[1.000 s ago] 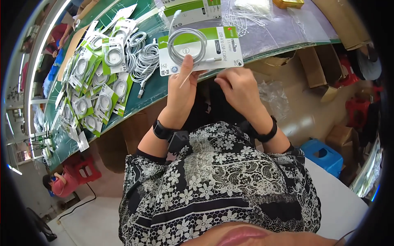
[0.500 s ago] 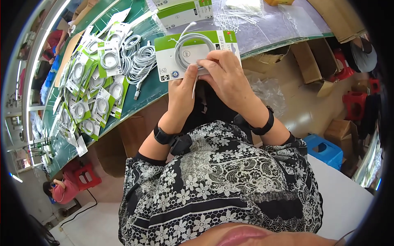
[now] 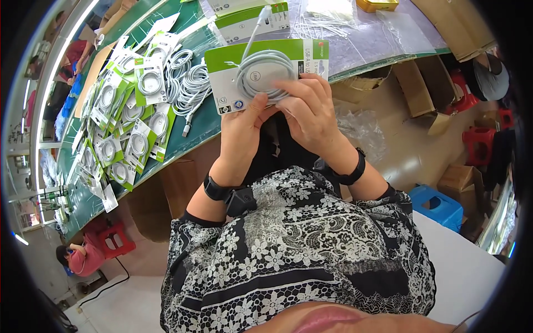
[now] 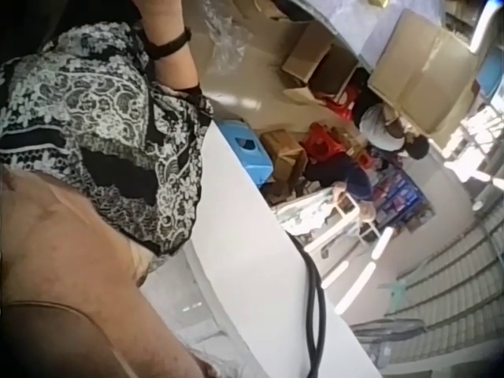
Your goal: The person packages a cable by hand, picking up a cable and a cardboard backing, threading a plastic tie through the backing and around the cable, and pulling the tie tight. The person then repeats the process with a second plastic tie before setting the finished package down.
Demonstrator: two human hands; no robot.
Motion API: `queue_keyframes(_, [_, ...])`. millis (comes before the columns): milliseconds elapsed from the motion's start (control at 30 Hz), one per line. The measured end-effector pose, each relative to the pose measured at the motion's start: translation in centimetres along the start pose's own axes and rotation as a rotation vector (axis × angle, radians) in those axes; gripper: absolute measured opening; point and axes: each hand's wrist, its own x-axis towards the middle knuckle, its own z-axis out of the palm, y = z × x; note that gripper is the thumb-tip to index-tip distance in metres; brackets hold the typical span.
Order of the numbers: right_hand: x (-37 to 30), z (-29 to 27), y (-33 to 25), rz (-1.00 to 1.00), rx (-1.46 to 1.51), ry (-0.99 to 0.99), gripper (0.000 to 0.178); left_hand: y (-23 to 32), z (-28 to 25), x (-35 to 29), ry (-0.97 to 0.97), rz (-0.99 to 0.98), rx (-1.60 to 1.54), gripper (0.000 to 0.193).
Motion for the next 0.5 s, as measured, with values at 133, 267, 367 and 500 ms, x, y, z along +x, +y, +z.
queue_keyframes(133, [0.1, 0.0, -0.1, 0.029, 0.020, -0.015, 0.016, -0.8, -0.4, 0.0, 0.015, 0.116, 0.136, 0.026])
queue_keyframes(267, [0.2, 0.6, 0.1, 0.074, 0.146, 0.061, 0.015, -0.9, -0.5, -0.3, 0.023, 0.376, 0.465, 0.023])
queue_keyframes(367, [0.5, 0.7, 0.1, 0.065, 0.236, 0.092, 0.018, -0.1, -0.5, 0.1, -0.030, 0.656, 0.720, 0.023])
queue_keyframes(500, [0.4, 0.1, -1.2, 0.240, 0.341, 0.144, 0.023, 0.8, -0.1, 0.3, -0.150, 1.026, 0.929, 0.027])
